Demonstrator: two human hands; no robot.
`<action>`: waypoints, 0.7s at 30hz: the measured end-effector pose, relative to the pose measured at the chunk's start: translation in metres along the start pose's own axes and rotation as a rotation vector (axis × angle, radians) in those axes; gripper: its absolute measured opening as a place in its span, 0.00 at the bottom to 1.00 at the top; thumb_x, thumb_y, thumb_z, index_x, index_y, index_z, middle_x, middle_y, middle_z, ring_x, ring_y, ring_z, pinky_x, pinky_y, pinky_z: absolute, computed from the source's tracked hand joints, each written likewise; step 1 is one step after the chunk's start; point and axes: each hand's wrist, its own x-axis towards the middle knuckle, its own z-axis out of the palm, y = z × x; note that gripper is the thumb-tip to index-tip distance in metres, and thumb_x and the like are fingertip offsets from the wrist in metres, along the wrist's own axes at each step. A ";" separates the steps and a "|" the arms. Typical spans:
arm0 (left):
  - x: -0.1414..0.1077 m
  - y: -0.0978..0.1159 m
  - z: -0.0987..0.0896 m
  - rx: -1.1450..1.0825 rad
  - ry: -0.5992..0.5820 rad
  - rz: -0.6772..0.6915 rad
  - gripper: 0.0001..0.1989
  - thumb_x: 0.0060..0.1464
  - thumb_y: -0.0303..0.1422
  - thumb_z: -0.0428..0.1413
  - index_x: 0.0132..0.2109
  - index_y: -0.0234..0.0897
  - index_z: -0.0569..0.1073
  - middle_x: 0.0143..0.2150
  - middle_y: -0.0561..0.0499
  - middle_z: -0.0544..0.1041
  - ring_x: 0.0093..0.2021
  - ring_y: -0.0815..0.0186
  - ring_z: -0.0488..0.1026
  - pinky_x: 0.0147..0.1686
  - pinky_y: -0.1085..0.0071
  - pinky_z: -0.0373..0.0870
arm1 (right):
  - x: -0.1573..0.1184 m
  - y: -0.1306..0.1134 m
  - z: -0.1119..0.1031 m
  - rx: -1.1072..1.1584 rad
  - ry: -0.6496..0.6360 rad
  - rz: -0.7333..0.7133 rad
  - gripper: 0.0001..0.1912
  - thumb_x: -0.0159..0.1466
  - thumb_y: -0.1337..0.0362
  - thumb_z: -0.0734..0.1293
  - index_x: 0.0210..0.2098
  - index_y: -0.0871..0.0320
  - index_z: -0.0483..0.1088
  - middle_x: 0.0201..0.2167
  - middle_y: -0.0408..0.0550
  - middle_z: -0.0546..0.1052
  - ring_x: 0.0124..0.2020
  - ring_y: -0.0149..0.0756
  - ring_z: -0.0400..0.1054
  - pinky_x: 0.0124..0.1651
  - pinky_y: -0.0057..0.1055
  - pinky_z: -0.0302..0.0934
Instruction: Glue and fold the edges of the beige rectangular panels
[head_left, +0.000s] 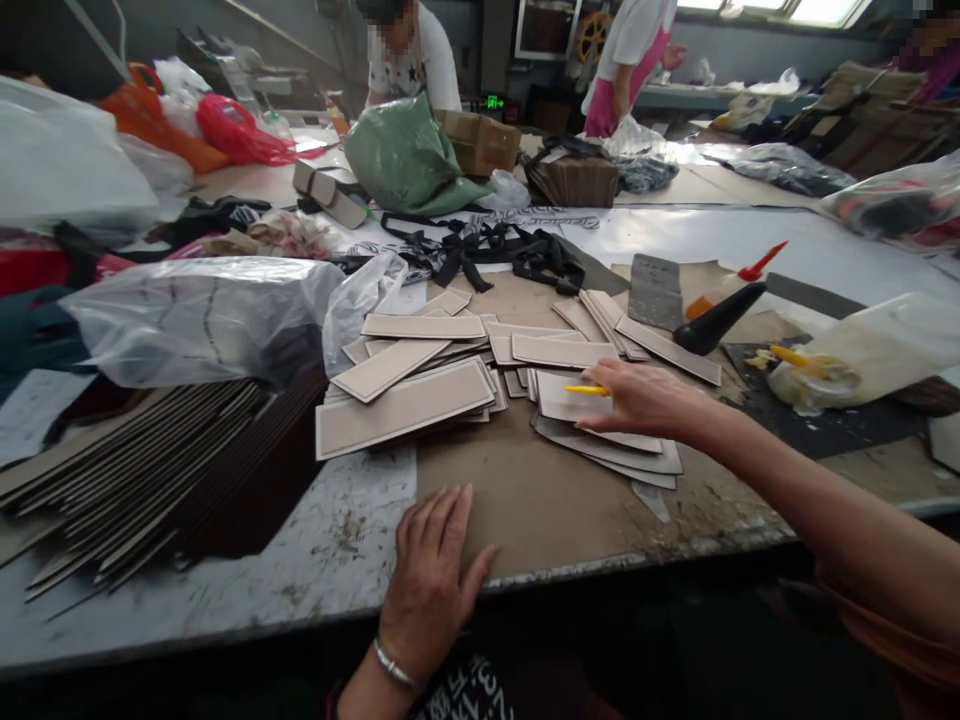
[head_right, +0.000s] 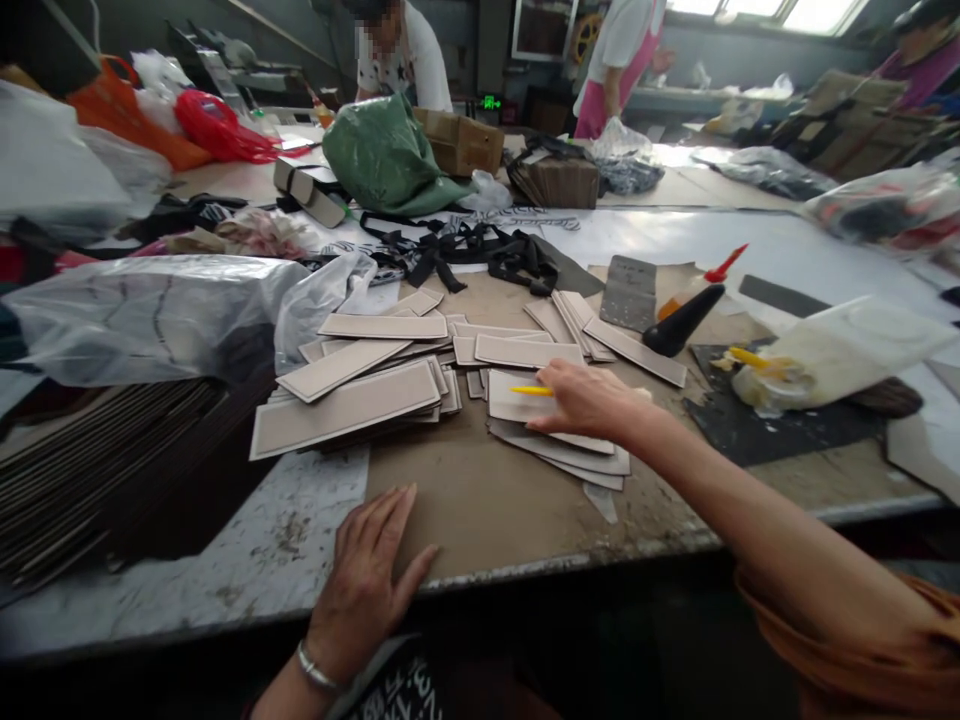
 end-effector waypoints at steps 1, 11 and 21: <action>-0.001 0.000 -0.001 -0.041 0.012 -0.016 0.29 0.57 0.35 0.53 0.61 0.30 0.54 0.52 0.38 0.68 0.53 0.55 0.63 0.54 0.55 0.60 | -0.007 -0.010 -0.005 -0.027 0.012 -0.014 0.25 0.55 0.48 0.66 0.45 0.59 0.67 0.41 0.52 0.70 0.36 0.42 0.67 0.32 0.31 0.56; -0.007 -0.001 -0.011 -0.251 -0.025 -0.085 0.35 0.51 0.34 0.57 0.62 0.34 0.51 0.55 0.38 0.65 0.56 0.53 0.61 0.55 0.54 0.60 | -0.053 -0.128 0.004 -0.005 -0.019 -0.369 0.19 0.54 0.59 0.70 0.41 0.63 0.67 0.36 0.52 0.70 0.35 0.42 0.68 0.31 0.31 0.59; -0.010 0.000 -0.018 -0.233 -0.168 -0.086 0.46 0.33 0.49 0.65 0.56 0.29 0.61 0.55 0.36 0.65 0.56 0.48 0.59 0.56 0.52 0.56 | -0.090 -0.119 -0.006 0.520 0.482 -0.093 0.21 0.68 0.51 0.48 0.39 0.57 0.66 0.35 0.52 0.68 0.39 0.41 0.64 0.43 0.37 0.59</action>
